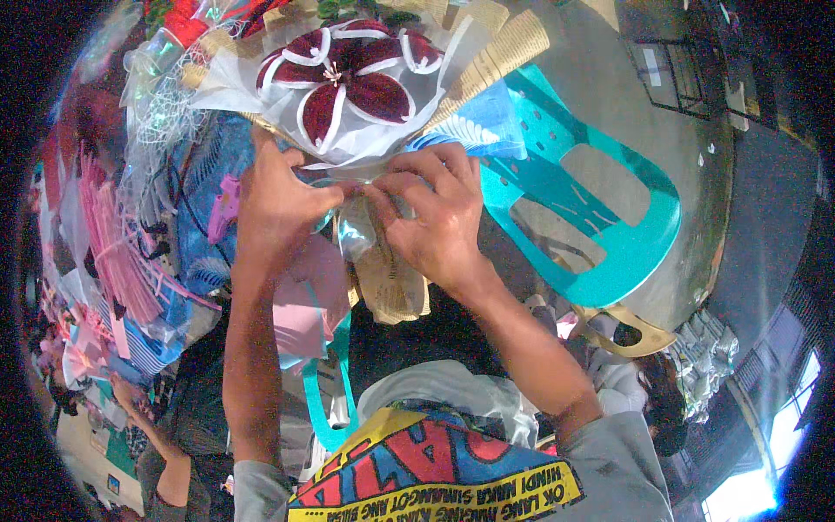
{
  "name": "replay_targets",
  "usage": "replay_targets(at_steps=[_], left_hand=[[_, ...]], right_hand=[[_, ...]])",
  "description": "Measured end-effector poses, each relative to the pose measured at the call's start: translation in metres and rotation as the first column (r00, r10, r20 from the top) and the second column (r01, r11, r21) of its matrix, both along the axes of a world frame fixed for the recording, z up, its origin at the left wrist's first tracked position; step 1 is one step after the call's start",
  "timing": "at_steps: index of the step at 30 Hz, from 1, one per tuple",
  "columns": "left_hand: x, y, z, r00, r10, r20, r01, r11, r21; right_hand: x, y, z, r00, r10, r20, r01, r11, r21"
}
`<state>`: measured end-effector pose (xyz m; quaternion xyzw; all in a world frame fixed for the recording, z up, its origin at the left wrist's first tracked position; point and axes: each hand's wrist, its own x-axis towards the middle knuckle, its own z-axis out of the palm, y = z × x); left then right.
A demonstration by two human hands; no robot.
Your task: The person assembles a paper flower bouquet by folding wrapping paper around the stems, applying glue from a hot glue gun to attach decorative lace, and tying a ribbon into a bow around the base.
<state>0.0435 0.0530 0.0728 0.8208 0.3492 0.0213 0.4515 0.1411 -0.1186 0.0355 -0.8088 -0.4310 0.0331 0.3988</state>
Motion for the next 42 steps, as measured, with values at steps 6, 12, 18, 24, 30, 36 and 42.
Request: replay_targets(at_steps=[6,12,18,24,30,36,42], left_hand=[[-0.013,0.007,-0.01,0.989,0.125,0.077,-0.097,0.951,-0.294],[-0.043,0.028,-0.015,0.98,0.187,0.064,-0.108,0.781,-0.615],[-0.03,0.015,-0.004,0.977,-0.158,0.144,0.201,0.911,-0.36],[-0.026,0.012,0.012,0.974,-0.226,-0.008,0.208,0.912,-0.353],[-0.028,0.019,-0.004,0.973,-0.23,0.0,0.221,0.931,-0.289],[-0.014,0.016,0.0,0.962,-0.273,-0.009,0.261,0.931,-0.257],[-0.016,0.008,-0.012,0.97,-0.227,0.09,0.236,0.965,-0.118]], right_hand=[[-0.001,-0.002,-0.009,0.997,0.017,0.075,-0.02,0.999,0.037],[-0.004,-0.003,-0.008,0.993,0.001,0.115,-0.009,0.997,0.071],[-0.004,-0.008,-0.018,0.985,0.042,0.165,-0.059,0.993,0.1],[-0.005,-0.011,-0.03,0.986,0.026,0.164,-0.045,0.992,0.115],[-0.003,-0.01,-0.023,0.99,0.049,0.131,-0.061,0.994,0.092],[-0.004,-0.01,-0.025,0.989,0.057,0.134,-0.068,0.994,0.081],[-0.004,-0.006,-0.017,0.989,0.086,0.122,-0.096,0.992,0.083]])
